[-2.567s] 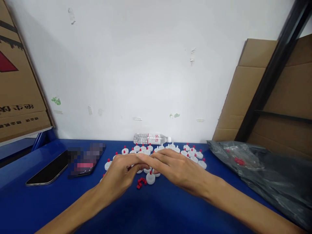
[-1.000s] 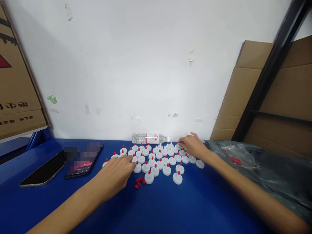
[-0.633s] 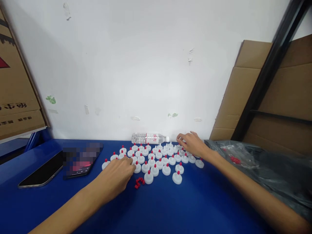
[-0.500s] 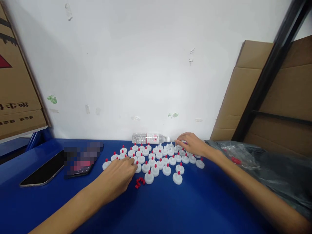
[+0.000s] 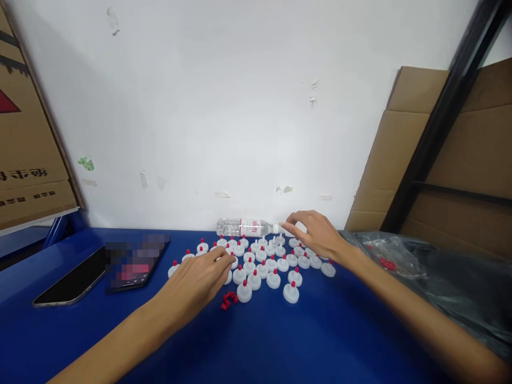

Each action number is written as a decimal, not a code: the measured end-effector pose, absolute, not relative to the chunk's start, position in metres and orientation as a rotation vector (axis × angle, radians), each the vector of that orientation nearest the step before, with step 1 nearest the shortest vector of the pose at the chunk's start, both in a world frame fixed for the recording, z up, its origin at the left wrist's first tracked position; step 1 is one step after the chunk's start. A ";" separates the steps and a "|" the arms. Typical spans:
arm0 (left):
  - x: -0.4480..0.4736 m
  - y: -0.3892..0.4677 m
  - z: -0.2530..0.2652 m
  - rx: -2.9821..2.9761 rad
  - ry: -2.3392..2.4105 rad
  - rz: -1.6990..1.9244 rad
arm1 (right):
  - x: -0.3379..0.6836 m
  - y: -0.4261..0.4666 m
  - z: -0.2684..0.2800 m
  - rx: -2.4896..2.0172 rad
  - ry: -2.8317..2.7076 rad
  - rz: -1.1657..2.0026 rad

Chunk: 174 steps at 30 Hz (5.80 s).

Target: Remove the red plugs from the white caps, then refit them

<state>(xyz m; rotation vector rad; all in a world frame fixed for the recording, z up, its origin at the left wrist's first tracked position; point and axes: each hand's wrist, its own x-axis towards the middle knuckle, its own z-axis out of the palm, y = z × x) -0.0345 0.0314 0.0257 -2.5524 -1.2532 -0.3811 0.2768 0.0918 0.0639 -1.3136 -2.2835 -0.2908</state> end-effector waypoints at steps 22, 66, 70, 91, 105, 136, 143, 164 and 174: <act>-0.017 0.009 0.043 -2.816 -1.433 -1.333 | 0.200 0.020 0.059 -0.785 -2.629 -0.228; -0.026 0.016 0.034 -2.767 -1.439 -0.556 | 0.247 0.068 0.075 -1.197 -2.162 -0.290; -0.027 0.017 0.034 -2.766 -1.457 -0.373 | 0.263 0.090 0.063 -1.502 -2.144 -0.263; -0.029 0.020 0.034 -2.754 -1.498 -0.099 | 0.277 0.115 0.025 -1.706 -2.277 -0.263; -0.033 0.020 0.034 -2.787 -1.467 -0.223 | 0.275 0.112 0.013 -1.515 -2.422 -0.065; -0.022 0.009 0.045 -2.647 -1.557 -1.802 | 0.215 0.032 0.062 -0.531 -2.545 -0.200; -0.023 0.009 0.043 -2.717 -1.697 -1.849 | 0.216 0.029 0.060 -0.496 -2.551 -0.188; -0.024 0.011 0.047 -2.734 -1.261 -1.571 | 0.212 0.023 0.057 -0.494 -2.546 -0.274; -0.027 0.012 0.038 -2.783 -1.114 -1.385 | 0.203 0.019 0.055 -0.441 -2.517 -0.507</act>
